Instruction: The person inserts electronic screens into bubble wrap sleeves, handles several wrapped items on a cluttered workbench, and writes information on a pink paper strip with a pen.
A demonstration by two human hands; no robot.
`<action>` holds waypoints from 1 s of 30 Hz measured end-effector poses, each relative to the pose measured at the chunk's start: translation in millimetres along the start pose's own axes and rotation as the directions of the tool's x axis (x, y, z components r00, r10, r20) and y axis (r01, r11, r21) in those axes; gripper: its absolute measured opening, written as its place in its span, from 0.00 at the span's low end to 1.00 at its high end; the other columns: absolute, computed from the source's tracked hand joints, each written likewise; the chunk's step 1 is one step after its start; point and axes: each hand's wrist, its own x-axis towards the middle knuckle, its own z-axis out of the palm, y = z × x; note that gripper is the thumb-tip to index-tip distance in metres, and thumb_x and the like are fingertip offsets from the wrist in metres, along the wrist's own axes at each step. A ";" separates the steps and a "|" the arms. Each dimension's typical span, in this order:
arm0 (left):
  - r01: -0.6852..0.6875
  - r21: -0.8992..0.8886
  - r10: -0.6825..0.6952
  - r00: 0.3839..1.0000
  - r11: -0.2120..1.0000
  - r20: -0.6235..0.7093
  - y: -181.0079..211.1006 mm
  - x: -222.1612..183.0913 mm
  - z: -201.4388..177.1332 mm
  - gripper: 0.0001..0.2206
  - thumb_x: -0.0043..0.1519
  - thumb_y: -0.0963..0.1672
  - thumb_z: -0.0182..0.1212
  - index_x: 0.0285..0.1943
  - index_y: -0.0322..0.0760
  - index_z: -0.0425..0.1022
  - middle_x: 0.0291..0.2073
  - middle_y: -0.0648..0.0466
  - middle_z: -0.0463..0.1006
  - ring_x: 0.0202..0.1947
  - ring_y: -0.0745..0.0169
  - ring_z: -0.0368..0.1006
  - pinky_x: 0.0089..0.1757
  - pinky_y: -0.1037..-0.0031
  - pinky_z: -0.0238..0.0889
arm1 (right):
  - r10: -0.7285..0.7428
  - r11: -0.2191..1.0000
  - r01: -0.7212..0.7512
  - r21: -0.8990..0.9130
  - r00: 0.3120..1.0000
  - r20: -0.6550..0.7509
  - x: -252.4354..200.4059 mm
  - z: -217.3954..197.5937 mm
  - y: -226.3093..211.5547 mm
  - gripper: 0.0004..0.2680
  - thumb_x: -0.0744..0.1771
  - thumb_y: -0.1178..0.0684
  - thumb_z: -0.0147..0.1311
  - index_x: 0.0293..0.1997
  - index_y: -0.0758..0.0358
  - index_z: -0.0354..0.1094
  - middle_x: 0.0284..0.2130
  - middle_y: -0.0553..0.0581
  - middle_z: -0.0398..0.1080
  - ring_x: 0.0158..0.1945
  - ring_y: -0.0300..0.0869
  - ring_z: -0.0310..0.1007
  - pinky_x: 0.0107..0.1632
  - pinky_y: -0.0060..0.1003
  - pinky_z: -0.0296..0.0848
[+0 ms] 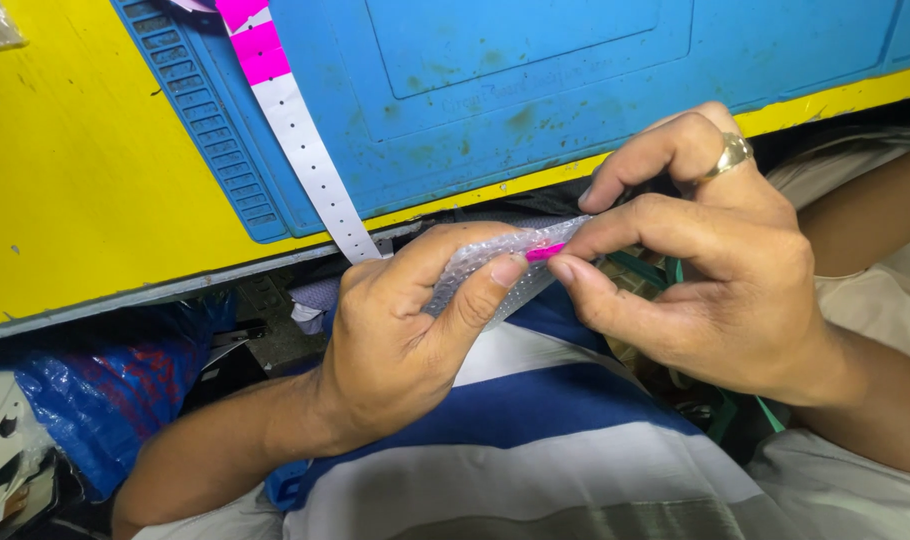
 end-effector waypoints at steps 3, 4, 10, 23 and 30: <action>-0.016 0.012 0.016 1.000 1.000 -0.003 0.9 -0.5 -1.0 0.11 0.68 0.45 0.55 0.52 0.35 0.78 0.45 0.53 0.85 0.43 0.65 0.83 0.48 0.76 0.75 | -0.008 1.000 0.008 -0.018 1.000 0.001 1.2 -1.1 -2.3 0.05 0.65 0.59 0.67 0.33 0.65 0.75 0.39 0.64 0.68 0.43 0.51 0.66 0.52 0.46 0.58; -0.019 0.018 0.019 1.000 1.000 0.000 1.1 -0.7 -1.5 0.11 0.68 0.45 0.55 0.52 0.35 0.78 0.45 0.53 0.85 0.43 0.65 0.83 0.47 0.76 0.75 | -0.010 1.000 0.010 -0.029 1.000 0.003 1.7 -1.4 -3.2 0.05 0.65 0.59 0.67 0.32 0.65 0.74 0.39 0.64 0.68 0.43 0.51 0.65 0.52 0.46 0.58; -0.030 0.082 0.040 0.993 0.996 -0.113 7.1 -4.1 -7.7 0.10 0.68 0.44 0.56 0.50 0.35 0.80 0.44 0.52 0.85 0.42 0.66 0.84 0.47 0.78 0.74 | 0.016 0.999 -0.017 -0.035 1.000 -0.027 1.8 -4.5 -3.9 0.05 0.66 0.62 0.67 0.33 0.68 0.74 0.39 0.65 0.67 0.42 0.51 0.63 0.49 0.42 0.59; 0.230 -0.284 -0.193 0.970 0.931 0.150 2.1 8.1 -17.5 0.16 0.69 0.50 0.48 0.50 0.36 0.79 0.36 0.60 0.81 0.37 0.74 0.74 0.40 0.79 0.69 | 0.015 1.000 -0.016 0.010 0.994 0.110 7.9 -13.5 -13.9 0.04 0.63 0.56 0.64 0.31 0.65 0.76 0.41 0.66 0.67 0.47 0.52 0.66 0.53 0.44 0.62; 0.194 -0.241 -0.154 0.972 0.951 0.177 -0.4 7.9 -20.3 0.17 0.69 0.49 0.48 0.53 0.36 0.79 0.43 0.57 0.84 0.44 0.71 0.78 0.46 0.77 0.71 | 0.071 0.992 -0.090 0.086 0.976 0.204 12.9 -3.7 -6.8 0.03 0.64 0.57 0.65 0.33 0.62 0.76 0.39 0.59 0.67 0.43 0.46 0.64 0.51 0.39 0.60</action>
